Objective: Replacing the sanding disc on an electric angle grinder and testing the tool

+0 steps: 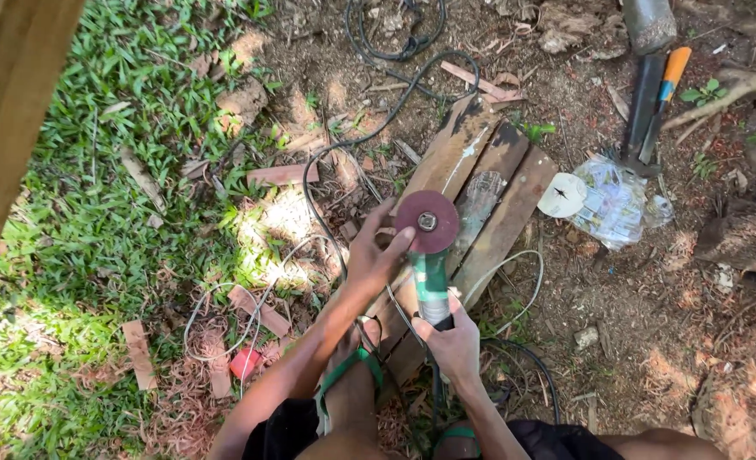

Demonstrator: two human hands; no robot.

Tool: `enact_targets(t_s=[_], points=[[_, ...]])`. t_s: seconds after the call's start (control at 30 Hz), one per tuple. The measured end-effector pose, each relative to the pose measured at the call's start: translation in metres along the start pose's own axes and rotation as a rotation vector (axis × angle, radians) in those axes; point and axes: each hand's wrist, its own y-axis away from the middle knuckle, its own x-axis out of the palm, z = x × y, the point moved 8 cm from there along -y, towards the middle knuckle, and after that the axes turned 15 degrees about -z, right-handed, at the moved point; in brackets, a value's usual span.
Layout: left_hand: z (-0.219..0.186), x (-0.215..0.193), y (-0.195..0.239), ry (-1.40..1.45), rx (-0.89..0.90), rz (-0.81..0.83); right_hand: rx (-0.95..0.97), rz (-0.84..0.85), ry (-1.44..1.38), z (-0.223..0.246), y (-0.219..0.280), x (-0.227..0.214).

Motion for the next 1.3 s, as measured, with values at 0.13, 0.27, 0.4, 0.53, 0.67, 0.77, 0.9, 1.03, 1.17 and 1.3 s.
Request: enact_targets(t_s=[0.13,0.27,0.4,0.53,0.67,0.77,0.9,1.03,1.17,1.3], points=[[-0.002,0.016,0.002,-0.006,-0.021,0.064,0.07,0.015,0.096,0.001,-0.001,-0.007],[-0.006,0.018,0.006,0.028,0.042,0.05,-0.291,-0.071,0.581,0.01,-0.028,-0.027],[0.017,0.015,0.001,-0.03,0.074,0.006,-0.083,-0.16,-0.158,0.058,-0.046,-0.031],[-0.021,0.018,-0.001,-0.126,0.07,0.018,0.033,-0.112,-0.364,0.05,-0.07,0.0],[-0.029,0.027,-0.007,-0.35,0.294,0.03,-0.048,-0.245,-0.473,0.042,-0.07,0.011],[-0.027,0.034,-0.012,-0.332,0.347,0.06,-0.026,-0.309,-0.507,0.031,-0.077,0.014],[-0.018,0.035,-0.009,-0.38,0.367,-0.002,-0.01,-0.346,-0.444,0.018,-0.084,0.015],[-0.022,0.035,-0.004,-0.416,0.441,-0.074,-0.009,-0.363,-0.476,0.016,-0.088,0.012],[-0.022,0.035,-0.004,-0.417,0.387,-0.075,0.082,-0.17,-0.616,0.011,-0.095,0.016],[-0.006,0.034,-0.027,-0.438,0.406,0.0,-0.014,-0.116,-0.673,0.047,-0.077,0.013]])
